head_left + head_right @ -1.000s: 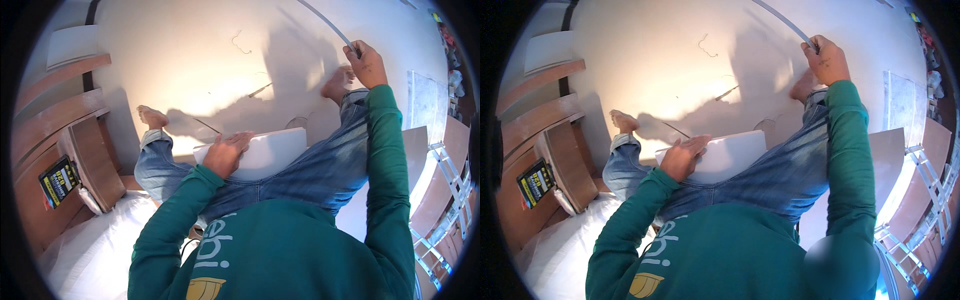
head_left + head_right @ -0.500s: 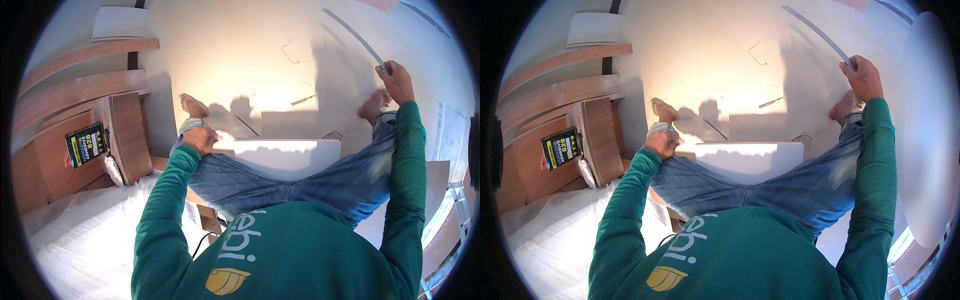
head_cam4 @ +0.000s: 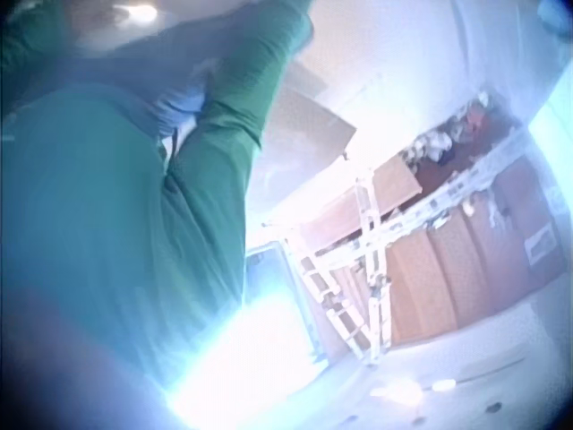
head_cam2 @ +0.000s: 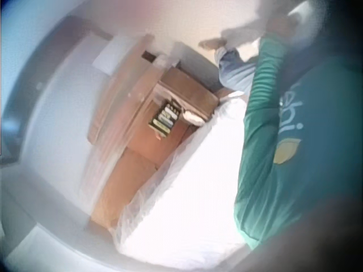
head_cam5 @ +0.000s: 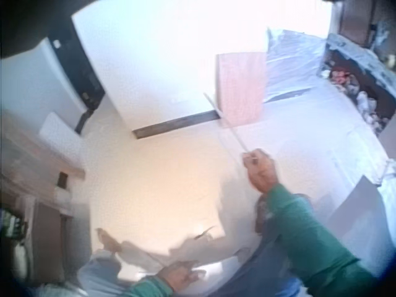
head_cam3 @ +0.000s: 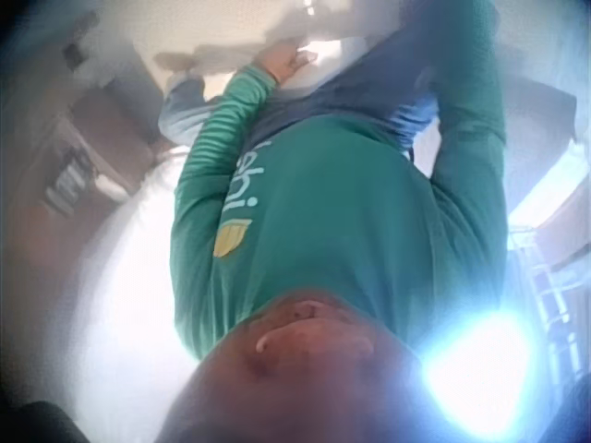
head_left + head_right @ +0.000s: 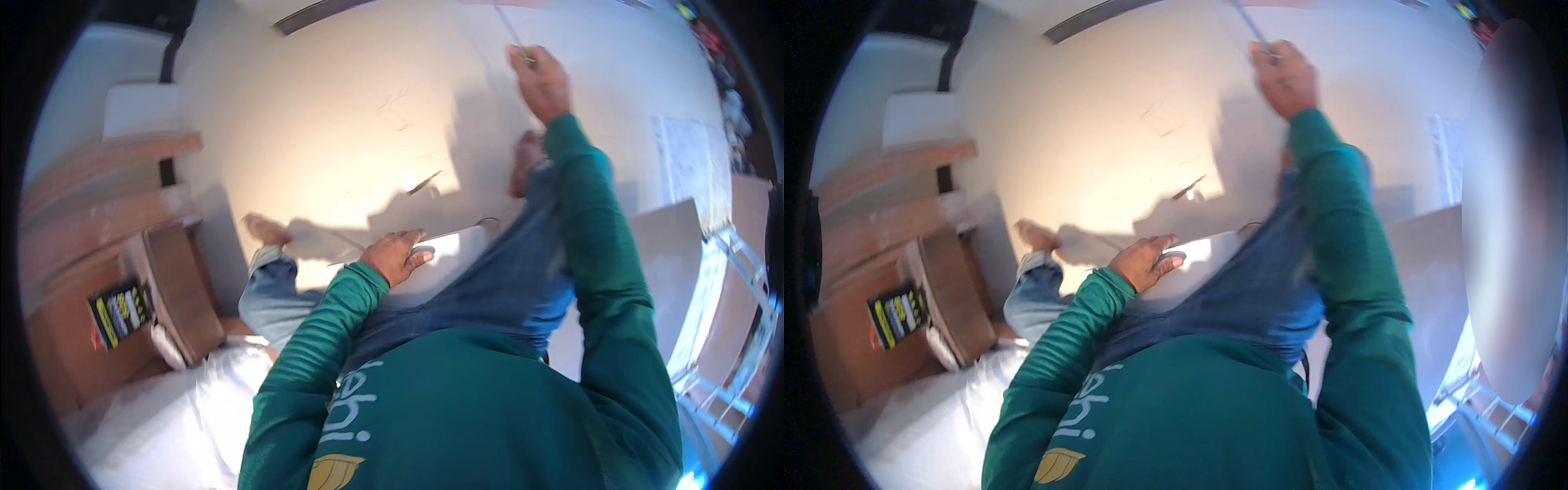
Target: The person wipes a wooden board with a cloth, then sits on the floor to measure and mark a white board using a ruler and a pencil. The person then stands up and wipes another wooden board with a cloth.
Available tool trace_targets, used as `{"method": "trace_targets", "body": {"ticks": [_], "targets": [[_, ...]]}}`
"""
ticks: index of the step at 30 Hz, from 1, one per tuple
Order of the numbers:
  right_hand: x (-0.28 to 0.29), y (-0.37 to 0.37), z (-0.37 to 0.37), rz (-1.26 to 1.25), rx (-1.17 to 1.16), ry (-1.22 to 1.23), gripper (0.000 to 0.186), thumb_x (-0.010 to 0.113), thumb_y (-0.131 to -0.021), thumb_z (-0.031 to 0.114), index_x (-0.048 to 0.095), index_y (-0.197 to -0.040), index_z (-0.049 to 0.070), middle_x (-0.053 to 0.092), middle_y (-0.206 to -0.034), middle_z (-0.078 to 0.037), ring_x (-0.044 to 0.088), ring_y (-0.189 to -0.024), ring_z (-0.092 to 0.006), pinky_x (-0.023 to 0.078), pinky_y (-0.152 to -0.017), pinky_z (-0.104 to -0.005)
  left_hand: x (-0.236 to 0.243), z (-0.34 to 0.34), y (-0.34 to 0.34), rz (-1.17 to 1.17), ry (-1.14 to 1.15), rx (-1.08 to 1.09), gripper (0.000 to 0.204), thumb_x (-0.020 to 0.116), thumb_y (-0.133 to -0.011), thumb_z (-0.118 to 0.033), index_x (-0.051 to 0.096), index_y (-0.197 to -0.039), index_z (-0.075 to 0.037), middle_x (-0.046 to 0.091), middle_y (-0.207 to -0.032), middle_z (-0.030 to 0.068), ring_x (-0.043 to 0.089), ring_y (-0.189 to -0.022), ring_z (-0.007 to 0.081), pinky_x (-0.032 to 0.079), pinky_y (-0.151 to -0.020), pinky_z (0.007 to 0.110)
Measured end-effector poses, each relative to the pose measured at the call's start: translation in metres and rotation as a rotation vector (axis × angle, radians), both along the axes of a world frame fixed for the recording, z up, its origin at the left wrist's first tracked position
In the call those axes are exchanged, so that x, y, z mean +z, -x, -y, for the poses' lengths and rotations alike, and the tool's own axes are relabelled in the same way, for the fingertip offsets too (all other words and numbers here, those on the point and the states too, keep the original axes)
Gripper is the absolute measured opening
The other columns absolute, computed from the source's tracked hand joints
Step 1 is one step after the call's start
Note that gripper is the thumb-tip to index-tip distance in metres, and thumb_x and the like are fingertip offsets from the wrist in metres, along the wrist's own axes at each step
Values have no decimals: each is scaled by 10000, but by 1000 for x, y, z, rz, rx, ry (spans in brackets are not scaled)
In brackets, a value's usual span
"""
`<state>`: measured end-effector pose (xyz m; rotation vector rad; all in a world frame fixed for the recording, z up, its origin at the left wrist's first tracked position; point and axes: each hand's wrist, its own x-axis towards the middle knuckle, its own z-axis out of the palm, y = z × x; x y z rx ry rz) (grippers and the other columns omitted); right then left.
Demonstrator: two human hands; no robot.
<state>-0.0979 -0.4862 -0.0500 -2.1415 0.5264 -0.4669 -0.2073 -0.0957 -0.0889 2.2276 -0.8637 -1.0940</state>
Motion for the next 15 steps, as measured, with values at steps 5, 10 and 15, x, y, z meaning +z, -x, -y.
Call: {"method": "trace_targets", "body": {"ticks": [5,10,15], "targets": [[31,16,-7,362,-298,-168,330,713,-962,378,658,-933,54,695,-805,-157,680,-730,-344,557,-719,-437,-16,76,19,58,13,-54,468,653,-1003,-283,592,-1373,-2,664,-1298,256,638,-1185,442,509,-1029,488],[34,147,59,357,-630,270,298,762,-918,329,640,-913,57,634,-740,-119,615,-644,-288,517,-633,-428,-31,98,7,-23,243,-108,435,681,-936,-95,606,-1359,-28,673,-1277,246,651,-1163,439,530,-997,475],[-39,369,88,-266,-1047,203,435,791,-886,412,693,-986,1,683,-838,-163,632,-743,-284,524,-719,-447,-48,110,5,-127,296,-62,365,685,-932,-101,635,-1291,-57,694,-1228,233,663,-1138,435,540,-973,472]]}}
